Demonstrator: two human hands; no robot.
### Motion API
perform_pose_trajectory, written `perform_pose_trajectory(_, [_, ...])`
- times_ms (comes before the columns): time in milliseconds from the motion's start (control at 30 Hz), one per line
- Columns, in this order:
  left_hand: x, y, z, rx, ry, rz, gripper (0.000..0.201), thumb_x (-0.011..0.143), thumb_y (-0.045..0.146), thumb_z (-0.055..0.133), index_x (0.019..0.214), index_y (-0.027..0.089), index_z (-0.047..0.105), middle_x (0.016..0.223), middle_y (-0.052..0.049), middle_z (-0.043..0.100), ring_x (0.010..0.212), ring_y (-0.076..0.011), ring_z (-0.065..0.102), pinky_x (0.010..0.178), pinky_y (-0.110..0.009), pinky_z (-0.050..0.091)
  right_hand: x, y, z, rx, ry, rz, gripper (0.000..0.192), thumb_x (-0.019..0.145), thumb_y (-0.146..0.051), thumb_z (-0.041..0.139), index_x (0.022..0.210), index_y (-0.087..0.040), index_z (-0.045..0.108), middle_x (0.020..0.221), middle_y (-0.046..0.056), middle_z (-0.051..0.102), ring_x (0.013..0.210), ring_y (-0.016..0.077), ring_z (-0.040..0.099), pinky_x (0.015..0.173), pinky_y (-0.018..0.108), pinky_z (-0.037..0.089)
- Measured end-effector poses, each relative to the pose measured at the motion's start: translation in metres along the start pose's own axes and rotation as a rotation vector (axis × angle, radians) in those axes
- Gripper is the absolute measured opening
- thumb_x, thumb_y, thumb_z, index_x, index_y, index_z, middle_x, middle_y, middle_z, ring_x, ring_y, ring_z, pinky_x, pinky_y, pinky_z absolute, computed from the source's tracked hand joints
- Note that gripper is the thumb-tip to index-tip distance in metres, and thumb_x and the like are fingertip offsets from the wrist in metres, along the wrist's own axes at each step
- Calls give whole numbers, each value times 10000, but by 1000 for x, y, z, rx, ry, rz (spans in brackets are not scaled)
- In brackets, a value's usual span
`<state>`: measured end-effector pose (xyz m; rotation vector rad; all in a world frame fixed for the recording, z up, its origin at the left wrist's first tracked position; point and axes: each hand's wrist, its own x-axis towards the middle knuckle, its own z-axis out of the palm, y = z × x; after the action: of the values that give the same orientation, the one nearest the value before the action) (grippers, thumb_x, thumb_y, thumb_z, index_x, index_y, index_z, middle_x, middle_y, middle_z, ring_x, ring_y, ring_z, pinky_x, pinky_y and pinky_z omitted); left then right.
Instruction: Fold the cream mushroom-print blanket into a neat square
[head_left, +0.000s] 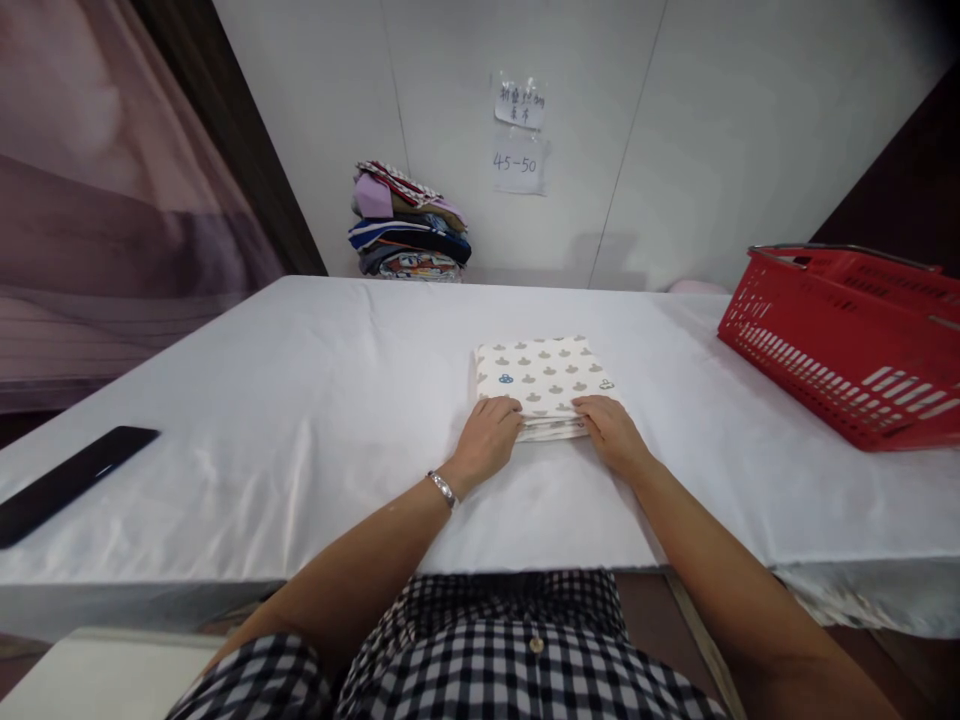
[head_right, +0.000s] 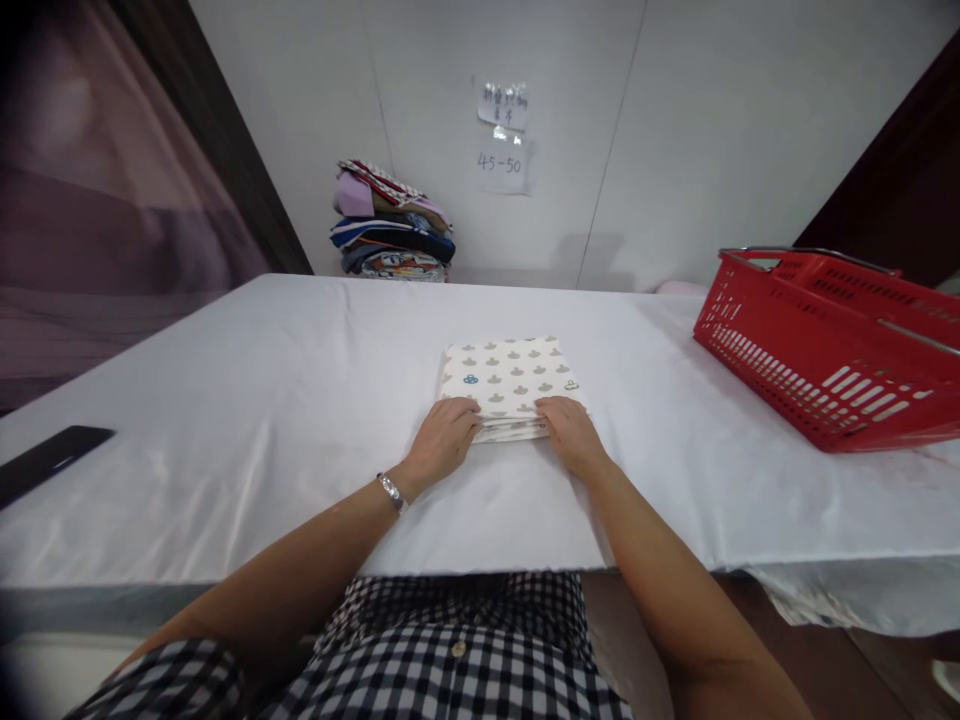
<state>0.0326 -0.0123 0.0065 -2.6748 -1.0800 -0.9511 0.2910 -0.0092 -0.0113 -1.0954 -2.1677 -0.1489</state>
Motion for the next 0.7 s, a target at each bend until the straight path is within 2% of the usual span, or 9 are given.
perform_pose_trajectory(233, [0,-1,3,28,-24,-25,185,932,149,381,825,172,531,894,-59,613,851,-187,550,808,-365,411,1,-7,-4,-10,-16,-46,360,897,-218,453,1247,-240,529,1218,90,604,1124,242,550,938,459,453])
perform_pose_trajectory(400, [3,-1,2,28,-35,-58,190,937,161,369,815,170,514,799,-42,599,771,-179,538,799,-354,401,2,-7,3,-44,-31,-49,294,916,-235,443,1179,-230,574,1179,87,624,1095,240,560,926,460,447])
perform_pose_trajectory(500, [3,-1,2,30,-27,-67,210,942,168,359,799,174,512,761,-34,587,732,-172,536,789,-348,398,2,-7,6,-48,8,-66,257,922,-206,424,1106,-210,603,1124,87,649,1053,231,576,894,444,455])
perform_pose_trajectory(600, [2,-1,5,47,-27,-50,207,940,166,368,793,173,513,766,-33,595,722,-168,540,793,-348,398,2,-6,7,-39,42,-61,246,921,-188,416,1062,-201,617,1086,90,663,1024,225,587,877,434,456])
perform_pose_trajectory(700, [1,-3,7,84,-41,-28,194,919,120,382,790,173,517,766,-33,603,725,-169,546,814,-353,399,2,-5,7,-39,14,-50,255,923,-189,406,1049,-209,627,1078,83,668,1021,228,589,879,440,455])
